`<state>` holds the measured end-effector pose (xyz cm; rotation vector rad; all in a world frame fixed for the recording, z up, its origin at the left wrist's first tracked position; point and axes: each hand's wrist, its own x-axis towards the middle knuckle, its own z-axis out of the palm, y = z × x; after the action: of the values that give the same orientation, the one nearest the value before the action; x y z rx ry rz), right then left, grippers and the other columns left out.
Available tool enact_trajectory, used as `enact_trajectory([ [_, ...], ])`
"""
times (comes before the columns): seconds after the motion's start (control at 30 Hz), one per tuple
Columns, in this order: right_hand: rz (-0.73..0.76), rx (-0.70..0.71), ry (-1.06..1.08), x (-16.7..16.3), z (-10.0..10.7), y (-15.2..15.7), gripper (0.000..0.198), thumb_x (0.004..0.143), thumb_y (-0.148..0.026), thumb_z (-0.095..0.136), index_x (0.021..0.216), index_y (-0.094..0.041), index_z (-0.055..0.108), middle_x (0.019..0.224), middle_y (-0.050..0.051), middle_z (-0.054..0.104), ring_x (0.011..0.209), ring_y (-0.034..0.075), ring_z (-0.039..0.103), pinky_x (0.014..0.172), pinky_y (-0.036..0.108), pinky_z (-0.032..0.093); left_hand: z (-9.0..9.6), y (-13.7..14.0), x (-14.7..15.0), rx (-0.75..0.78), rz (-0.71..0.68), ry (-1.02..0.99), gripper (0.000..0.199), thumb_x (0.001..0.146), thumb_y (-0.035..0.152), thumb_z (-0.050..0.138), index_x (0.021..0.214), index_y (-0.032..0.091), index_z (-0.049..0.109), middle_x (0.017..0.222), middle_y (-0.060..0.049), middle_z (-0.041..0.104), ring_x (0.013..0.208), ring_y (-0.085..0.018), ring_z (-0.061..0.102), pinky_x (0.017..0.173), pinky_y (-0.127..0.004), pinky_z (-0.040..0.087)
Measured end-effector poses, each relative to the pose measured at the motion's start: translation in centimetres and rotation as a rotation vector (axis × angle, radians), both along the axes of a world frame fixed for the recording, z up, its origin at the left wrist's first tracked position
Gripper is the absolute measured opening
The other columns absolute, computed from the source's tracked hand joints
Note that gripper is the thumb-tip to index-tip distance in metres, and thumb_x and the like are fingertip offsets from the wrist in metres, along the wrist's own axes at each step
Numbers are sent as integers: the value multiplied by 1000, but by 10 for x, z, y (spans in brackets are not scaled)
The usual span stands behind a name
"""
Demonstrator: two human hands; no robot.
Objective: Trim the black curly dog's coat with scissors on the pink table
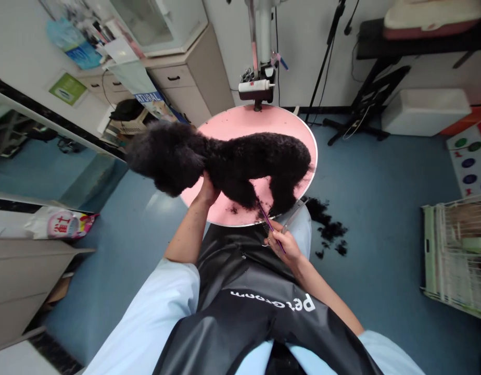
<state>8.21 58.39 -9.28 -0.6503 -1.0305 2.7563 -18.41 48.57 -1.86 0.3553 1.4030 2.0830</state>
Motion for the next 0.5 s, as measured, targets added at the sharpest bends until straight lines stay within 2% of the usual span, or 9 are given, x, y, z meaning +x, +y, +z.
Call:
enact_trajectory([
  [0.1, -23, 21, 44, 9, 5, 1, 52, 70, -37, 65, 119, -20, 62, 41, -12, 31, 39, 7, 23, 64, 33, 45, -1, 0, 2, 18, -26, -1, 79, 81, 75, 32, 136, 21, 50, 149, -5, 39, 142, -22, 30, 121, -36, 21],
  [0.23, -116, 132, -45, 15, 5, 3, 55, 71, -38, 62, 122, -20, 60, 43, -12, 29, 39, 8, 22, 64, 33, 46, -2, 1, 4, -8, -2, -65, 77, 84, 73, 28, 136, 20, 50, 147, -4, 41, 142, -19, 29, 122, -33, 19],
  [0.33, -82, 184, -102, 8, 4, 0, 54, 71, -34, 61, 121, -17, 60, 43, -11, 33, 41, 9, 26, 61, 31, 45, -3, 1, 3, 2, 4, -79, 77, 85, 72, 27, 136, 20, 50, 146, -5, 43, 142, -19, 28, 122, -34, 17],
  [0.4, -44, 179, -61, 5, 3, -4, 54, 71, -35, 61, 121, -17, 59, 43, -11, 34, 41, 9, 27, 63, 31, 45, -5, 1, 2, 6, 6, -80, 75, 86, 70, 27, 135, 19, 52, 146, -4, 43, 143, -19, 28, 122, -34, 16],
  [0.5, -84, 226, -40, 10, -7, -7, 55, 72, -38, 59, 124, -19, 57, 46, -10, 35, 42, 10, 31, 62, 31, 46, -6, 0, 2, -3, 8, -98, 71, 87, 68, 27, 133, 20, 54, 144, -3, 45, 142, -19, 29, 122, -35, 17],
])
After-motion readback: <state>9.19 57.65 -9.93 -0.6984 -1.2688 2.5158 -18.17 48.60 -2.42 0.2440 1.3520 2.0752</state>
